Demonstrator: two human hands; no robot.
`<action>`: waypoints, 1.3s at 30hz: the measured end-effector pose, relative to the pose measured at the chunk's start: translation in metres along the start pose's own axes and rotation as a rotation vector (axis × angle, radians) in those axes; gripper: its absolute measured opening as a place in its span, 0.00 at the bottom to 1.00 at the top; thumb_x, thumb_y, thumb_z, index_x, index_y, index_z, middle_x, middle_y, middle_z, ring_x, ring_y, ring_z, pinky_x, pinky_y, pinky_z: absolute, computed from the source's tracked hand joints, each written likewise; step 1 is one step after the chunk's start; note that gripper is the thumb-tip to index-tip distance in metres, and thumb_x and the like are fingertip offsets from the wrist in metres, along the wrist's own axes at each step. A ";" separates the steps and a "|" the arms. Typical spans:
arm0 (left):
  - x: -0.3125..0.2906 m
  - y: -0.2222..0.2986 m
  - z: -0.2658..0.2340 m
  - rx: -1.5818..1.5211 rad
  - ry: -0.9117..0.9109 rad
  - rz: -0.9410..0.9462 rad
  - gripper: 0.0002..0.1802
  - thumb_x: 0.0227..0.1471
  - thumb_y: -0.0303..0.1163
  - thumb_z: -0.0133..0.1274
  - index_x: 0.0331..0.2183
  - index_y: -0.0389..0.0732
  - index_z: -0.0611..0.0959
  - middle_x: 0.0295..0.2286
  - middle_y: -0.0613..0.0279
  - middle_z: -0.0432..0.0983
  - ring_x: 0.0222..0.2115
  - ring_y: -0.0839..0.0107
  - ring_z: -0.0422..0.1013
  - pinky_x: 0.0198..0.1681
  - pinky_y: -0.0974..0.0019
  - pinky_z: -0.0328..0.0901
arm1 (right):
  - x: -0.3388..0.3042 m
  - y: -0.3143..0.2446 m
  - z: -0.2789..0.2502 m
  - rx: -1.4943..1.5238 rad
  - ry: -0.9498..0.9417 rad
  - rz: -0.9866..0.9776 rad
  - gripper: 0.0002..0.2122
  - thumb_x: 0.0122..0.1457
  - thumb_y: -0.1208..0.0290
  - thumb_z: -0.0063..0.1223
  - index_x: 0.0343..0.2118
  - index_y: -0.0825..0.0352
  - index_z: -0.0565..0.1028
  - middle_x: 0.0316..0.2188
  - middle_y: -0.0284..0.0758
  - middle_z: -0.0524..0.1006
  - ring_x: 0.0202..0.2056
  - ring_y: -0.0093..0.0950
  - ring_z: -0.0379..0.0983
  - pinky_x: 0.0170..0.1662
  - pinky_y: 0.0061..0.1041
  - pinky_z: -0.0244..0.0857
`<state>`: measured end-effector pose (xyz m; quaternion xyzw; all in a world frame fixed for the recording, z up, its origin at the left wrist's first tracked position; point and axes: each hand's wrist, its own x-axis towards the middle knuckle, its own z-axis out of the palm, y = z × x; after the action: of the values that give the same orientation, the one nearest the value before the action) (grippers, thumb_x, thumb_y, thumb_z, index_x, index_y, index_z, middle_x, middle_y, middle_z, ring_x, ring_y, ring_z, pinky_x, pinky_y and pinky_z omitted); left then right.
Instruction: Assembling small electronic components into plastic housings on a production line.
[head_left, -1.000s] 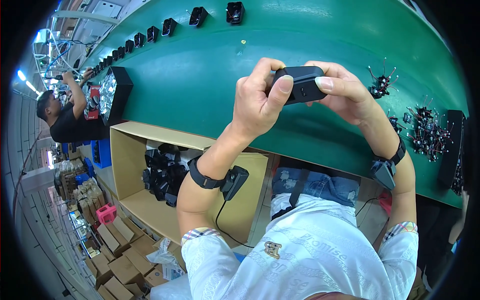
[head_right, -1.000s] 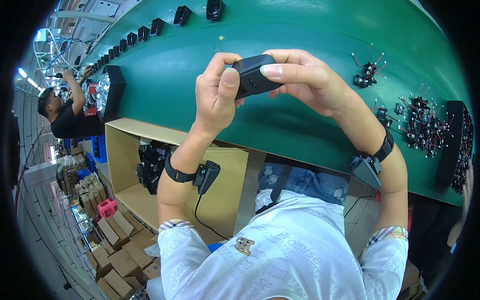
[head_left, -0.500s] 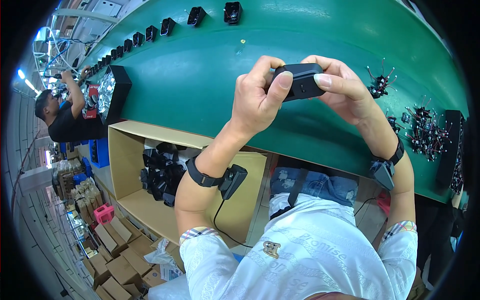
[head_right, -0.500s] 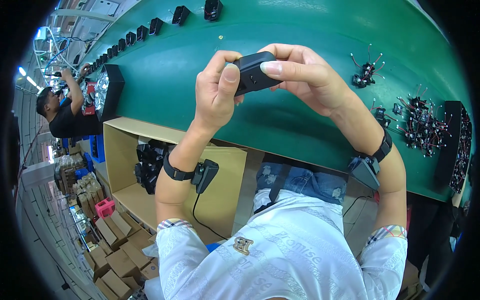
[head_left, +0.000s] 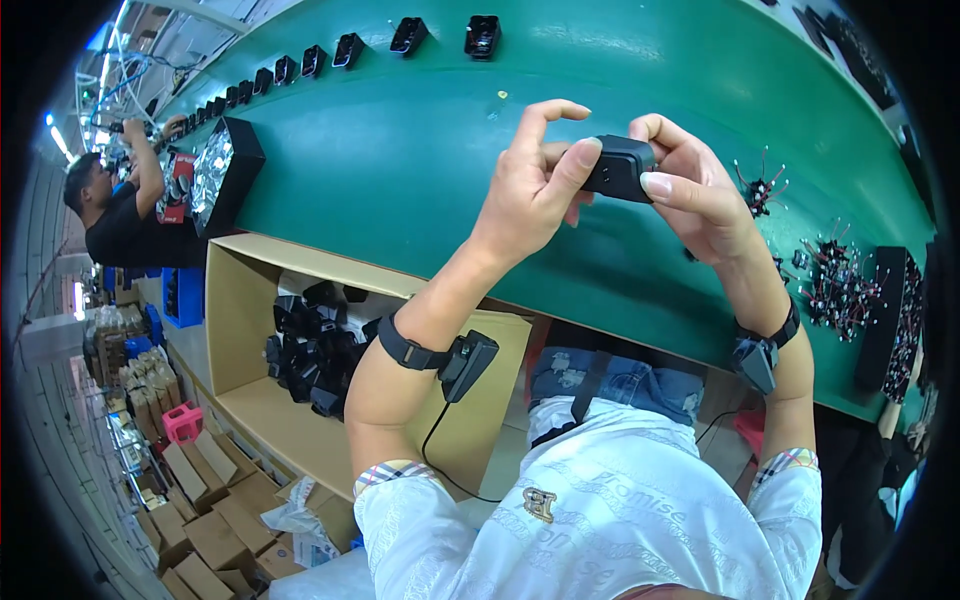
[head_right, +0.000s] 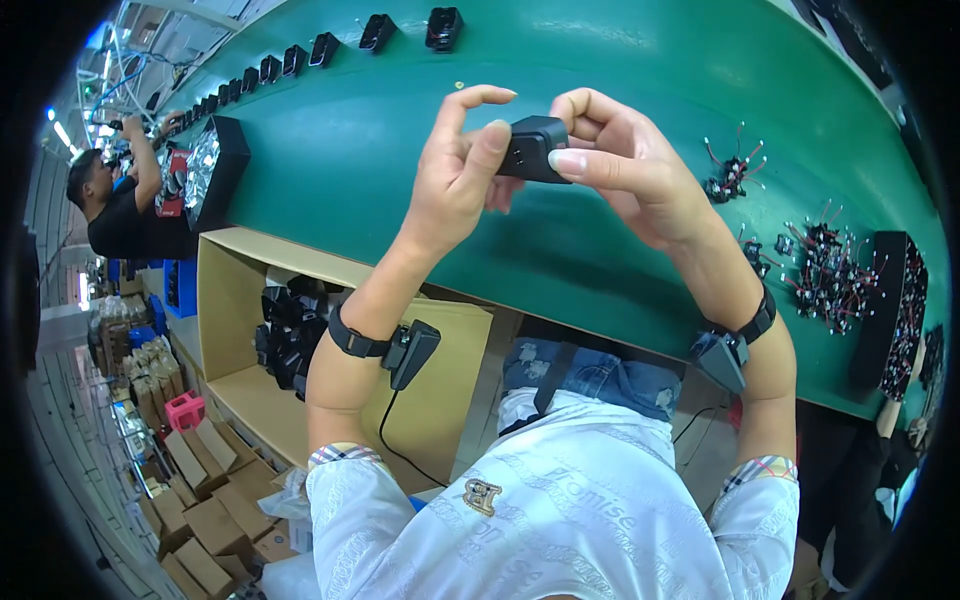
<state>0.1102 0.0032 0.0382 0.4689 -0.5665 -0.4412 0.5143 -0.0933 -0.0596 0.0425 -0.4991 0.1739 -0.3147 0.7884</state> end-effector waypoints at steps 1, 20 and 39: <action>0.001 -0.002 0.000 -0.033 0.016 -0.009 0.32 0.62 0.55 0.50 0.51 0.37 0.67 0.17 0.62 0.76 0.15 0.79 0.69 0.18 0.73 0.62 | 0.004 -0.002 0.002 -0.014 -0.013 0.002 0.19 0.53 0.67 0.65 0.44 0.65 0.69 0.38 0.29 0.73 0.43 0.19 0.71 0.50 0.22 0.65; 0.009 -0.025 -0.005 0.750 -0.198 -0.188 0.30 0.55 0.43 0.55 0.53 0.35 0.68 0.28 0.46 0.81 0.33 0.45 0.78 0.41 0.47 0.71 | 0.209 0.009 -0.067 -1.940 -0.075 -0.321 0.19 0.47 0.71 0.63 0.42 0.61 0.70 0.35 0.36 0.78 0.50 0.43 0.70 0.51 0.43 0.64; -0.004 -0.027 -0.020 0.687 -0.116 -0.100 0.20 0.52 0.46 0.54 0.39 0.40 0.83 0.29 0.47 0.82 0.38 0.49 0.78 0.44 0.49 0.70 | -0.015 -0.034 -0.014 -1.576 -0.092 -0.164 0.11 0.51 0.77 0.60 0.38 0.69 0.74 0.32 0.39 0.77 0.28 0.35 0.74 0.33 0.32 0.68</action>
<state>0.1328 0.0020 0.0128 0.6160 -0.6864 -0.2753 0.2713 -0.1235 -0.0693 0.0666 -0.9339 0.2755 -0.1349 0.1835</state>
